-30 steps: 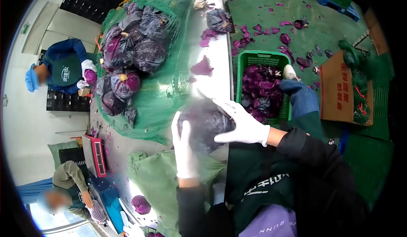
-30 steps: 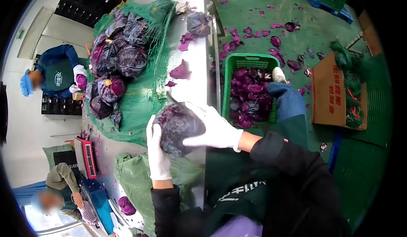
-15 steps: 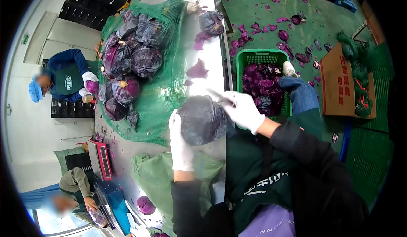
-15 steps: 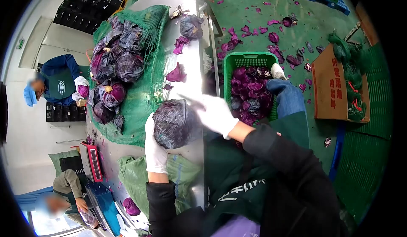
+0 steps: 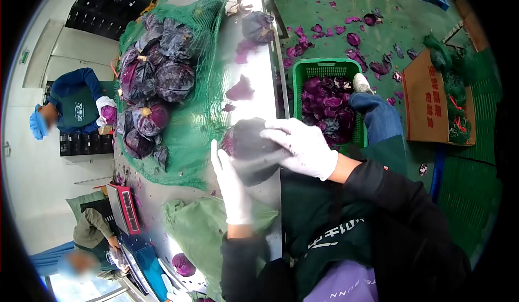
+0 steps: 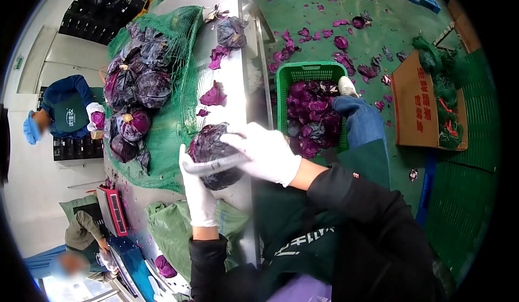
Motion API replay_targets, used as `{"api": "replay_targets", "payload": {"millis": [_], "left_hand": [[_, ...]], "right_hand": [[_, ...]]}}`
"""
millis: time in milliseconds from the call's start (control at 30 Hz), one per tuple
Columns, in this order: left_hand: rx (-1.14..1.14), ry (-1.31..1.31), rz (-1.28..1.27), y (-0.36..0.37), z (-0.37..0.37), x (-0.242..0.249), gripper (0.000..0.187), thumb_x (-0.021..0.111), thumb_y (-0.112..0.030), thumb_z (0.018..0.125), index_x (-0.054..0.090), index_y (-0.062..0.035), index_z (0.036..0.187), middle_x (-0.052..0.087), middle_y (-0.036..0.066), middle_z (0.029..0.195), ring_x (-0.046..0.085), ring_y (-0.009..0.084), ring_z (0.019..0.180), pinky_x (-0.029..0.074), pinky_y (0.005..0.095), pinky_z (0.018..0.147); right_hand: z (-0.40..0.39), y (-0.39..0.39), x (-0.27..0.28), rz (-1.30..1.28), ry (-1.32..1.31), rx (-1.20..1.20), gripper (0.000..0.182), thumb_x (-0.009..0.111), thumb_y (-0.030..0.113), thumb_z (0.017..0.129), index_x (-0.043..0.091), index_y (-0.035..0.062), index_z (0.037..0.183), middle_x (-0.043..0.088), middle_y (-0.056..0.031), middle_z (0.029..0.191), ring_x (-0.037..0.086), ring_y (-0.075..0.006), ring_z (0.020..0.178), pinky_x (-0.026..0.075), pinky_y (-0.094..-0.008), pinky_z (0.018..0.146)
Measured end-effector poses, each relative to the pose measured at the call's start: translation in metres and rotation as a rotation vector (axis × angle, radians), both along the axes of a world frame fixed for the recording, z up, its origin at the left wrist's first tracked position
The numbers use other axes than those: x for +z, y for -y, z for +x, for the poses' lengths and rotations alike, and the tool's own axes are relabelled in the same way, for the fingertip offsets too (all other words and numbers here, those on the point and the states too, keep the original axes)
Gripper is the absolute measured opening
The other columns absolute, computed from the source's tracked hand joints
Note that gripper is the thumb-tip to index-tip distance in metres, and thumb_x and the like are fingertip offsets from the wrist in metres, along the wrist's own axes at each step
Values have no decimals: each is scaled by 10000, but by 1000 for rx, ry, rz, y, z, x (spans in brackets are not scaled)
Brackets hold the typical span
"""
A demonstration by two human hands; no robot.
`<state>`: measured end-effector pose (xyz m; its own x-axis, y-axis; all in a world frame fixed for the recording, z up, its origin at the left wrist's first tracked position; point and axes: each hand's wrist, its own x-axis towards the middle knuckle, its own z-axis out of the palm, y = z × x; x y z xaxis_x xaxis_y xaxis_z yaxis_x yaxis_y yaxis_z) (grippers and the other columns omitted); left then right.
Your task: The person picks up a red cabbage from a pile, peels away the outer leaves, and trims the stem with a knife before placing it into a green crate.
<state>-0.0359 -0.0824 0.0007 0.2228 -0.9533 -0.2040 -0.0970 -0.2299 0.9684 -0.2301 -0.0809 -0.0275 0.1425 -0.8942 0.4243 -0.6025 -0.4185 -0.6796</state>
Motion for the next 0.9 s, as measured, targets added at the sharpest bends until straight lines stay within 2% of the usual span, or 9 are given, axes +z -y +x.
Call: {"api": "replay_targets", "payload": {"millis": [33,167,300,467,633,733,767,833,900], "left_hand": [[-55,229,-144,2,0,-11,540,433,-387,1070,391,-54,1493,496,150,1443,454,246,1336,334,390,1137],[-60,359,-145,4,-7,-7,450,487,-270,1053,478,-28,1432,511,129,1425,477,235,1296,337,361,1125],[-272,360,-267,8,10,-11,422,510,-182,1022,500,-15,1410,514,130,1425,479,235,1296,325,360,1132],[-456,272,-299,12,37,-17,573,655,-150,890,475,-28,1420,461,147,1476,438,278,1367,303,398,1170],[-523,226,-249,-5,52,-2,664,718,-265,861,429,-76,1428,390,167,1524,379,321,1410,275,456,1189],[-363,209,-143,-10,28,13,490,748,-171,839,450,-78,1216,453,180,1420,438,298,1326,322,437,1141],[-354,309,-129,-15,18,15,474,756,-160,842,440,-82,1187,467,171,1391,451,287,1300,330,425,1130],[-296,423,-236,-25,14,5,569,769,-92,804,411,-78,1247,485,162,1338,471,265,1262,351,410,1112],[-285,453,-191,-32,3,16,661,775,-105,802,398,-47,1342,484,155,1345,476,261,1262,348,400,1118]], "right_hand": [[-4,6,-2,-11,11,-33,326,733,186,804,672,145,1122,676,-69,1105,677,-286,954,572,-366,757],[-33,50,-18,362,253,-343,270,680,195,889,663,39,1109,696,-171,952,681,-353,893,552,-383,791],[-39,82,-86,469,242,-495,428,676,269,900,635,-4,1227,683,-232,1096,670,-381,989,526,-396,856],[-57,104,-115,569,86,-610,240,571,266,894,672,131,1064,705,-170,971,659,-399,941,524,-483,833],[-119,81,-103,579,-249,-558,514,689,305,839,520,-18,1201,520,-237,1168,565,-381,1117,514,-457,905],[-106,57,-61,204,342,-366,358,600,125,892,564,-8,1222,570,-194,1073,609,-362,965,507,-447,879],[-96,39,-25,197,299,-177,398,563,89,959,533,27,1351,572,-73,952,558,-152,802,492,-304,750],[-69,7,-29,57,205,60,487,565,150,980,472,61,1449,664,-143,1211,691,-229,968,550,-348,859],[-51,-29,-9,429,74,211,390,560,222,981,544,60,1335,655,-183,1217,691,-345,965,583,-392,814]]}}
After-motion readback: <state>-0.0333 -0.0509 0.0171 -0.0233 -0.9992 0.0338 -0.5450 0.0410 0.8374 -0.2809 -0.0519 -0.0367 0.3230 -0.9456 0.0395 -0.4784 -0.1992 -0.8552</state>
